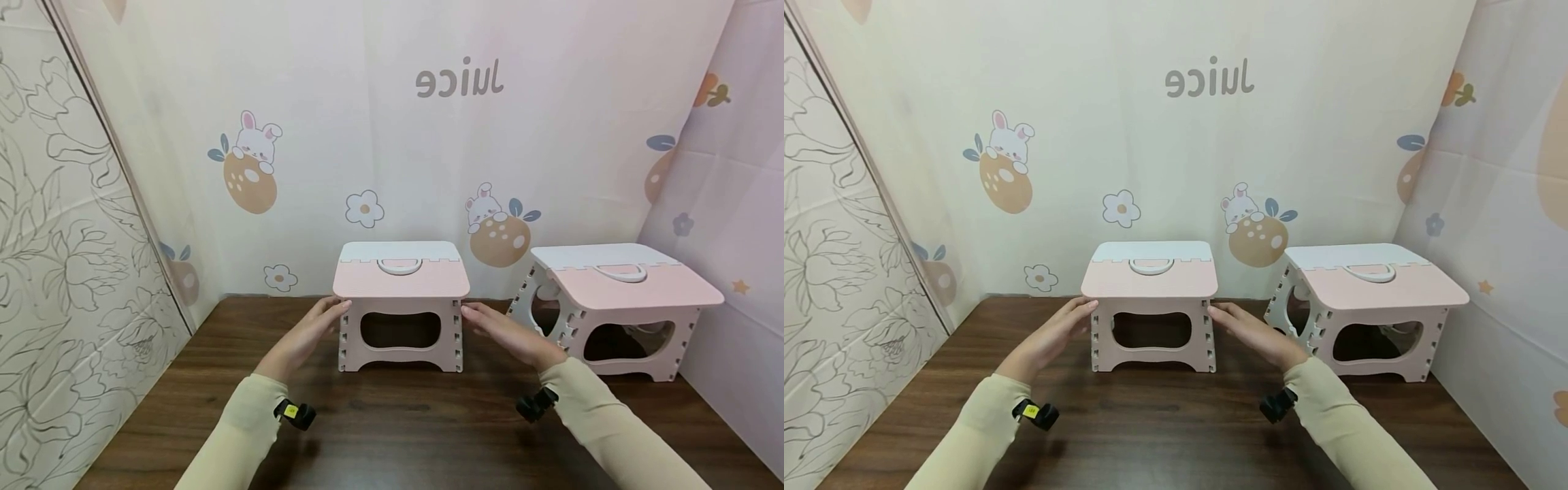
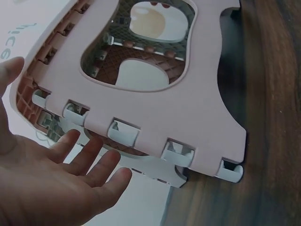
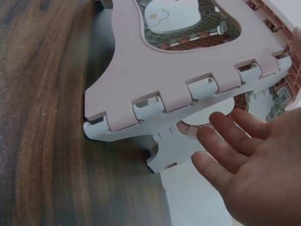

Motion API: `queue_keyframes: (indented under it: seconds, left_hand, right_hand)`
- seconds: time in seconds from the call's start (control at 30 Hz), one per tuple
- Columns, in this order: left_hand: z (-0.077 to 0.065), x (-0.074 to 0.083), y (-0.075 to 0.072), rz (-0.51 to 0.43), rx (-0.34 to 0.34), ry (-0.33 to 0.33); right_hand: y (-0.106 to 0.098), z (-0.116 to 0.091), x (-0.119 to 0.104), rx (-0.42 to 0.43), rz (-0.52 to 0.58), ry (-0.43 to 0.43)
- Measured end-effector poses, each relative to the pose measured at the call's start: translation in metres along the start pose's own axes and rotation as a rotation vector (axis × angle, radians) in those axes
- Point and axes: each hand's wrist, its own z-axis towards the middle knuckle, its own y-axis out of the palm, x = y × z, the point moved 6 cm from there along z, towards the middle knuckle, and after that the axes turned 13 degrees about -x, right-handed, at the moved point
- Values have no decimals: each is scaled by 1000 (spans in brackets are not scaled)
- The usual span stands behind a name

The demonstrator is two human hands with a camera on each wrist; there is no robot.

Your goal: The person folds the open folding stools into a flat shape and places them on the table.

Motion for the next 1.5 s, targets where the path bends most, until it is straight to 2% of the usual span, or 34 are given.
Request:
queue_keyframes:
  seconds: [0.3,0.7,0.9,1.17,1.5]
  left_hand:
    - [-2,-14,1,16,34,-57]
    - [-3,-26,4,14,36,-41]
    - [2,-30,7,50,37,-26]
    - [5,-33,8,74,59,-21]
    - [7,-38,9,149,100,-32]
  right_hand:
    - [5,2,8,25,-45,-26]
    - [9,4,21,85,-66,12]
    - [13,6,22,88,-104,3]
    - [17,10,25,80,-98,-17]
    - [20,15,26,151,-172,11]
